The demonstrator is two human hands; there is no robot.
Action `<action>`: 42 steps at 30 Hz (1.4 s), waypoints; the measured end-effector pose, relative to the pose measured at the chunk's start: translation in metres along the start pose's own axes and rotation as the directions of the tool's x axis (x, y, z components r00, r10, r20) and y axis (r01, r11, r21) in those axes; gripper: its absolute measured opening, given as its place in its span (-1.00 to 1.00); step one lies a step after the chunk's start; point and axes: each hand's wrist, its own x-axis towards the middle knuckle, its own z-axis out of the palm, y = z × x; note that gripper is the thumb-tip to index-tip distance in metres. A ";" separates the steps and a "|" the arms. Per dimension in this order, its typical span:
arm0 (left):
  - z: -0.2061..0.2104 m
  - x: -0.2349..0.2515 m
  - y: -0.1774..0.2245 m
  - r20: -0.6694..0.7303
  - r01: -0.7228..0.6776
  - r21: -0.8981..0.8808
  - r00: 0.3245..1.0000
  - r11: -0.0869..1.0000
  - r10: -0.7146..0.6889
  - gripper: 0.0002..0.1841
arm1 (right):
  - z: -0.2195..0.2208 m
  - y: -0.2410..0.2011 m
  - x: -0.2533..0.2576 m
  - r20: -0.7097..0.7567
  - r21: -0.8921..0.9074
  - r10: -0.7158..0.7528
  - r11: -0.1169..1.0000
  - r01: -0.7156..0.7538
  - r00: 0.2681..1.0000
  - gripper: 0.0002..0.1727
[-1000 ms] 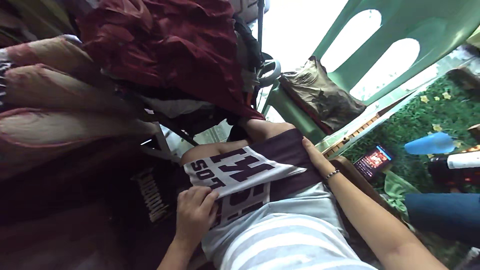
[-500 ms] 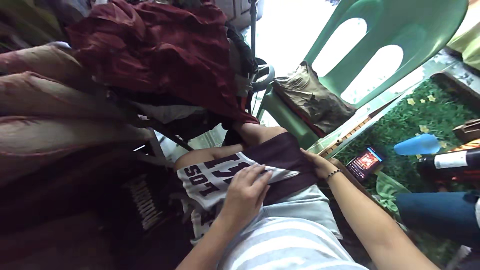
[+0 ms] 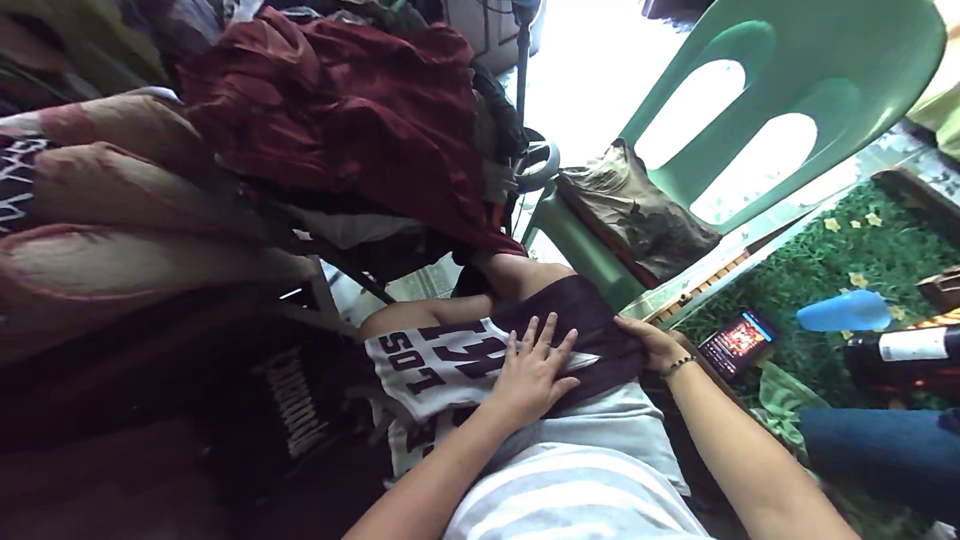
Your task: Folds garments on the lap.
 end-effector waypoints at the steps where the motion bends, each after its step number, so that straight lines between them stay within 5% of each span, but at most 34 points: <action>1: -0.001 -0.001 0.001 -0.013 -0.004 -0.003 1.000 1.000 0.004 -0.24 | 0.001 -0.004 -0.003 0.005 0.025 -0.042 0.999 0.041 0.999 -0.65; 15: -0.004 0.031 0.042 -0.010 -0.258 0.009 0.966 0.966 0.258 -0.25 | 0.009 -0.061 -0.028 -0.230 -0.049 -0.281 0.960 0.277 0.932 -0.76; 23: -0.026 -0.007 0.016 -0.232 0.052 0.045 0.972 0.998 -0.040 -0.29 | -0.005 -0.084 -0.059 -0.282 -0.148 -0.453 0.891 0.429 0.846 -0.73; 28: -0.034 -0.036 -0.005 -0.229 0.255 0.109 0.947 0.961 -0.226 -0.22 | -0.029 -0.109 -0.080 -0.287 -0.213 -0.557 0.831 0.514 0.780 -0.72; 33: -0.029 -0.032 0.009 -0.269 0.184 0.094 0.951 0.978 -0.153 -0.20 | -0.028 -0.131 -0.100 -0.318 -0.279 -0.621 0.783 0.555 0.716 -0.73; 39: -0.036 -0.006 0.035 -0.153 0.040 0.027 0.988 0.999 -0.036 -0.20 | -0.033 -0.153 -0.125 -0.316 -0.369 -0.695 0.717 0.592 0.645 -0.73; 42: -0.035 0.006 0.036 -0.133 0.031 0.038 0.991 0.999 -0.025 -0.20 | -0.051 -0.159 -0.129 -0.247 -0.378 -0.705 0.702 0.604 0.665 -0.71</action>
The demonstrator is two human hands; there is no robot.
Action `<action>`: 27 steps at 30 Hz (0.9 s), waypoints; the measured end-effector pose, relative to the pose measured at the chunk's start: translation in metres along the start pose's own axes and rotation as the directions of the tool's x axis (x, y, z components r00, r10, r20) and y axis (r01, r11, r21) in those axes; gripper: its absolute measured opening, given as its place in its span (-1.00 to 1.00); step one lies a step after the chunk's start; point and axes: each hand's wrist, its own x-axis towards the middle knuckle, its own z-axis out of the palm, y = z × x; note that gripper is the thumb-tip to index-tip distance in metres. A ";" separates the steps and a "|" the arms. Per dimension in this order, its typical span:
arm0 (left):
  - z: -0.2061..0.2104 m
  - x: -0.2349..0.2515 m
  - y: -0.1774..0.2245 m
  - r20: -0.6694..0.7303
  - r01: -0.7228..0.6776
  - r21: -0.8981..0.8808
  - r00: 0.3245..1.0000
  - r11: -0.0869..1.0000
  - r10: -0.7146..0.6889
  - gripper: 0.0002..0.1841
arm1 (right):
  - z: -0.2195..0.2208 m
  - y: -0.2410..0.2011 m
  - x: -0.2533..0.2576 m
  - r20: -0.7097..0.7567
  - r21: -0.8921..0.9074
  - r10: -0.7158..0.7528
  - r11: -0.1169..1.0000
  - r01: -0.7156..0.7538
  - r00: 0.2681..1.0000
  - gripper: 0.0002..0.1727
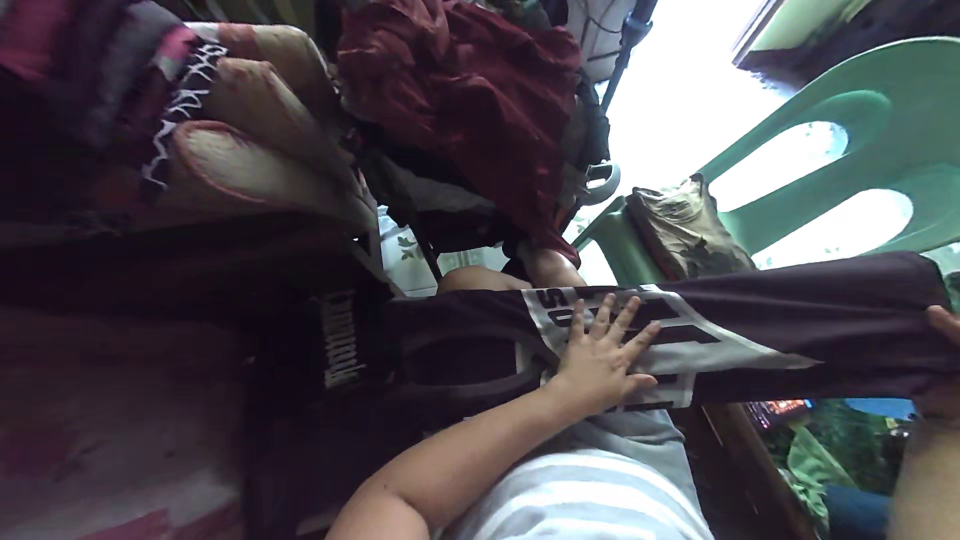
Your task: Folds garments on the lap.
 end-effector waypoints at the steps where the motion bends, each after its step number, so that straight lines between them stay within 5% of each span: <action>1: 0.001 0.002 0.000 0.007 0.003 0.000 1.000 1.000 -0.003 -0.19 | 0.000 -0.002 0.000 0.008 -0.005 0.006 1.000 -0.006 1.000 -0.71; 6: 0.001 0.004 0.007 -0.006 -0.055 -0.095 0.999 0.994 0.054 -0.19 | 0.027 -0.018 -0.009 0.063 -0.106 0.091 0.991 -0.084 0.994 -0.78; 8: -0.001 0.005 0.013 -0.043 -0.124 -0.312 0.992 0.942 0.116 -0.23 | 0.036 -0.021 -0.009 0.115 -0.140 0.105 0.986 -0.089 0.988 -0.78; 10: -0.005 0.012 0.025 -0.106 -0.190 -0.663 0.981 0.724 0.160 -0.28 | 0.044 -0.024 -0.008 0.139 -0.161 0.120 0.982 -0.097 0.983 -0.76; 13: -0.029 0.030 0.055 -0.013 -0.047 -0.975 0.988 0.217 0.157 -0.31 | 0.067 -0.038 -0.016 0.161 -0.208 0.122 0.974 -0.087 0.979 -0.75; 16: -0.037 0.057 0.075 0.127 0.137 -0.988 0.984 -0.071 0.128 -0.31 | 0.093 -0.055 -0.029 0.234 -0.315 0.101 0.949 -0.023 0.967 -0.73; 21: -0.015 0.082 0.078 0.172 0.182 -0.953 0.983 -0.243 0.064 -0.33 | 0.131 -0.050 -0.048 0.509 -0.654 0.143 0.706 0.272 0.849 -0.38; 24: -0.007 0.081 0.075 0.171 0.159 -0.908 0.985 -0.387 0.004 -0.59 | 0.135 -0.039 -0.053 0.624 -0.628 0.286 0.738 0.248 0.727 -0.38; 25: -0.006 0.082 0.072 0.182 0.156 -0.894 0.983 -0.419 -0.022 -0.62 | 0.131 -0.037 -0.053 0.630 -0.577 0.272 0.791 0.204 0.728 -0.44; 27: -0.004 0.084 0.066 0.210 0.157 -0.873 0.975 -0.462 -0.066 -0.63 | 0.118 -0.030 -0.052 0.498 -0.525 0.137 0.833 0.173 0.856 -0.49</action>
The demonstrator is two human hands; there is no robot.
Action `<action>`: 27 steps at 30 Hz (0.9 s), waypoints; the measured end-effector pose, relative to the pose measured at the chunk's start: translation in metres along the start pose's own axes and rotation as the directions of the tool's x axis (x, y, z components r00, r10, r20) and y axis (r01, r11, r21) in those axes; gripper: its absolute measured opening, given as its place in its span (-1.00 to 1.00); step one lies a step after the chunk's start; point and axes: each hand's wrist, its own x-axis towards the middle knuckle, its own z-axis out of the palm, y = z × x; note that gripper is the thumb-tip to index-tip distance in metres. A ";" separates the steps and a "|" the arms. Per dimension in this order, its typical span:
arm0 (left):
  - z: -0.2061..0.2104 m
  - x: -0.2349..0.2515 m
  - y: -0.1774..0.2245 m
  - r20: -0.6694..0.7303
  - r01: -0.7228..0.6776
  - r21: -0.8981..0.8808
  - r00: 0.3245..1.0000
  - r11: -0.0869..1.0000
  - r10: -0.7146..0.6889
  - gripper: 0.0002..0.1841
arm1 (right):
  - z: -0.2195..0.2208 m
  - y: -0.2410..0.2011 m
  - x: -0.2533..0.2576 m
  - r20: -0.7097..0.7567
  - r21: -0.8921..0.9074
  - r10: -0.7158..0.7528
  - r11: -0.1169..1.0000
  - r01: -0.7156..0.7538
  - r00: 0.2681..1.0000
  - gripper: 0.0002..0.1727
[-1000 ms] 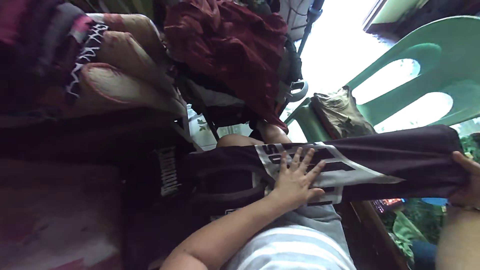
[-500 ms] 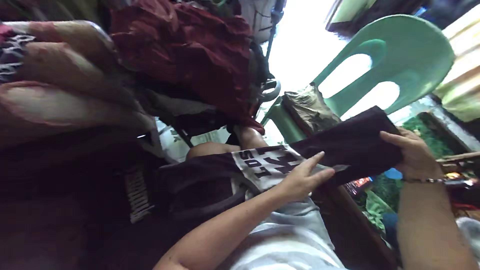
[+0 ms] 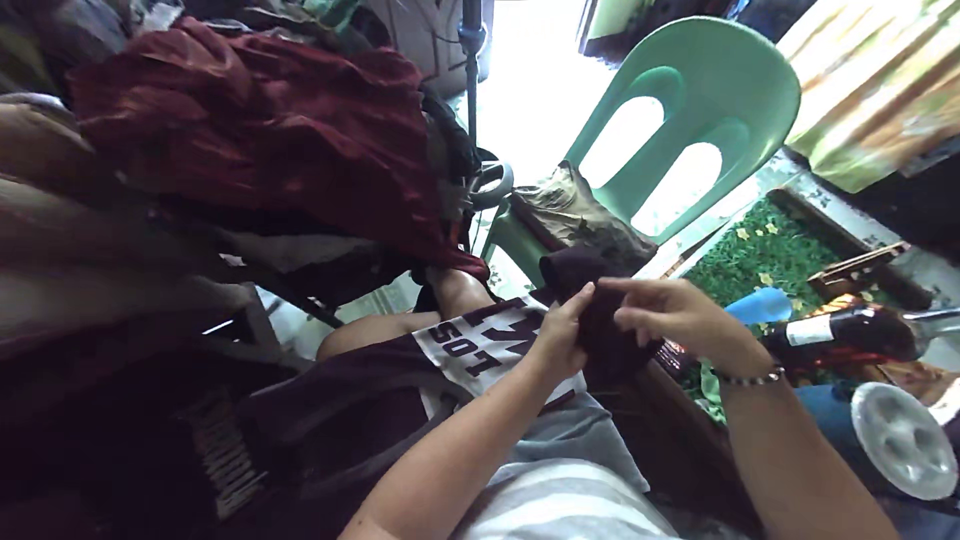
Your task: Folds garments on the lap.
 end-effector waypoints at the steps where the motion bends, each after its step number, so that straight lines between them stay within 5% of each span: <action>1: -0.003 0.001 0.001 -0.019 0.006 -0.004 1.000 1.000 -0.006 -0.61 | -0.003 0.011 -0.001 -0.157 -0.012 0.006 1.000 -0.008 0.988 -0.51; 3: -0.008 0.004 0.000 -0.034 0.025 -0.001 0.999 1.000 -0.025 -0.59 | -0.006 0.038 0.001 -0.340 -0.011 0.065 0.997 -0.073 0.938 -0.39; 9: -0.015 0.006 -0.005 0.077 0.078 -0.014 0.994 0.997 -0.077 -0.57 | 0.021 0.071 -0.004 -0.031 0.532 0.310 0.810 -0.247 0.950 -0.29; 15: -0.034 0.012 -0.010 0.078 0.073 -0.046 0.995 0.996 -0.069 -0.60 | 0.035 0.078 -0.008 -0.035 0.559 0.239 0.810 -0.179 0.970 -0.63; 23: -0.050 0.011 -0.001 -0.010 0.004 0.057 1.000 0.998 -0.003 -0.62 | 0.030 0.080 -0.023 -0.070 0.552 0.206 0.823 -0.135 0.976 -0.51; 27: -0.061 0.026 0.025 -0.009 -0.011 0.351 1.000 0.936 0.015 -0.50 | 0.027 0.077 -0.029 -0.037 0.606 0.149 0.789 -0.097 0.988 -0.48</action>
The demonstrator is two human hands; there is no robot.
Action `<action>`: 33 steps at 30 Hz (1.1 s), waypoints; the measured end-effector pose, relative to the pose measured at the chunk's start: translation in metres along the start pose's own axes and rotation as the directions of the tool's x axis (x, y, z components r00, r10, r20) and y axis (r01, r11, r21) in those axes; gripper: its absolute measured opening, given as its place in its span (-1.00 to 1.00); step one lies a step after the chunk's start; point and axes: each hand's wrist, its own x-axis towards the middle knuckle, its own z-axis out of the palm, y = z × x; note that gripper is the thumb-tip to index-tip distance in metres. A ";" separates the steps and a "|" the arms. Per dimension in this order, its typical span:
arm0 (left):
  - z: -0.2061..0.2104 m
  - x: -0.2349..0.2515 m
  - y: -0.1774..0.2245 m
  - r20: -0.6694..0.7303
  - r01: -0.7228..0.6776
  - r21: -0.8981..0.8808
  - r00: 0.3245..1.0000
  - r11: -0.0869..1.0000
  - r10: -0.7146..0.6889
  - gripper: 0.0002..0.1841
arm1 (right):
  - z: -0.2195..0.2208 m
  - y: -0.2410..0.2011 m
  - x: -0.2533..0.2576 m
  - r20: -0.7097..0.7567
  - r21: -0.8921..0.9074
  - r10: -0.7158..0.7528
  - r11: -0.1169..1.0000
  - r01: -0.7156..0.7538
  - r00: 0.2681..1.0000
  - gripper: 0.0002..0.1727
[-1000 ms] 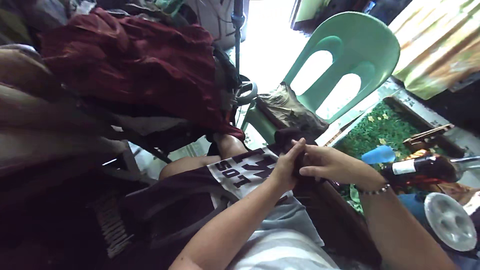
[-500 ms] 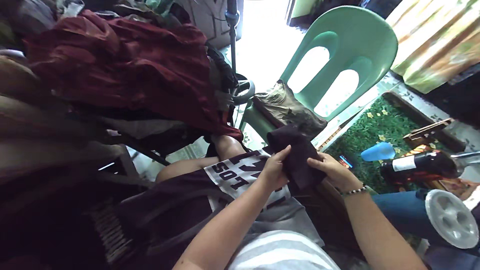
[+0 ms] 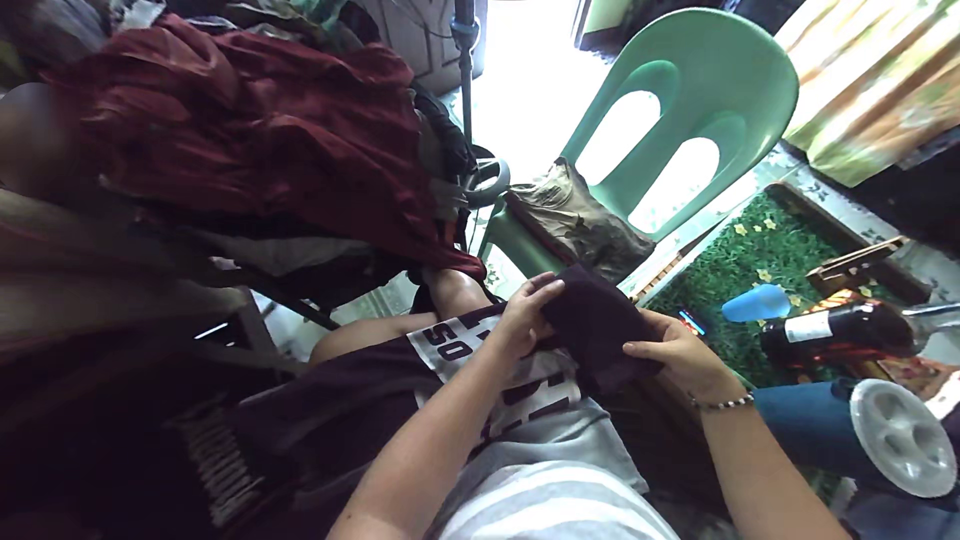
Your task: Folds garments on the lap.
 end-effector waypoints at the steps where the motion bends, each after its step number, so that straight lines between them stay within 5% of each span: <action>1: 0.000 0.004 0.007 -0.004 0.001 0.074 1.000 0.997 -0.001 -0.46 | 0.001 -0.001 -0.001 0.012 0.011 -0.006 1.000 0.006 1.000 -0.45; 7: 0.009 0.036 0.029 0.002 -0.207 0.456 0.973 0.866 0.232 -0.42 | 0.026 -0.013 -0.001 -0.095 -0.055 -0.027 0.998 0.022 0.995 -0.47; 12: 0.030 0.010 0.029 -0.061 -0.206 0.886 0.836 0.415 0.546 -0.48 | 0.050 -0.009 0.005 -0.202 -0.227 -0.141 0.969 0.094 0.969 -0.55; 14: 0.044 -0.018 0.033 -0.092 -0.129 0.856 0.915 0.501 0.393 -0.47 | 0.055 -0.009 0.005 -0.196 -0.303 -0.184 0.945 0.119 0.963 -0.56; 16: 0.051 -0.035 0.034 -0.107 0.030 0.679 0.993 0.733 0.059 -0.33 | 0.062 -0.012 0.005 -0.164 -0.432 -0.227 0.892 0.137 0.960 -0.52; 19: 0.058 -0.053 0.044 -0.083 0.175 0.444 0.985 0.879 -0.154 -0.23 | 0.079 -0.016 0.004 -0.086 -0.656 -0.298 0.735 0.171 0.951 -0.56; 22: 0.054 -0.062 0.053 -0.097 0.160 0.340 0.986 0.927 -0.135 -0.31 | 0.100 -0.019 0.002 0.004 -0.792 -0.363 0.568 0.225 0.932 -0.58; 27: 0.034 -0.060 0.060 -0.144 0.058 0.298 0.990 0.953 -0.015 -0.75 | 0.137 -0.036 -0.017 0.113 -0.897 -0.533 0.308 0.317 0.838 -0.45; 30: 0.034 -0.069 0.083 -0.159 0.047 0.255 0.987 0.966 -0.006 -0.75 | 0.160 -0.045 -0.042 0.269 -0.733 -0.610 0.373 0.569 0.746 -0.69; 33: 0.041 -0.082 0.107 -0.130 0.018 0.221 0.992 0.975 0.011 -0.74 | 0.183 -0.029 -0.038 0.545 -0.528 -0.419 0.500 0.686 0.726 -0.65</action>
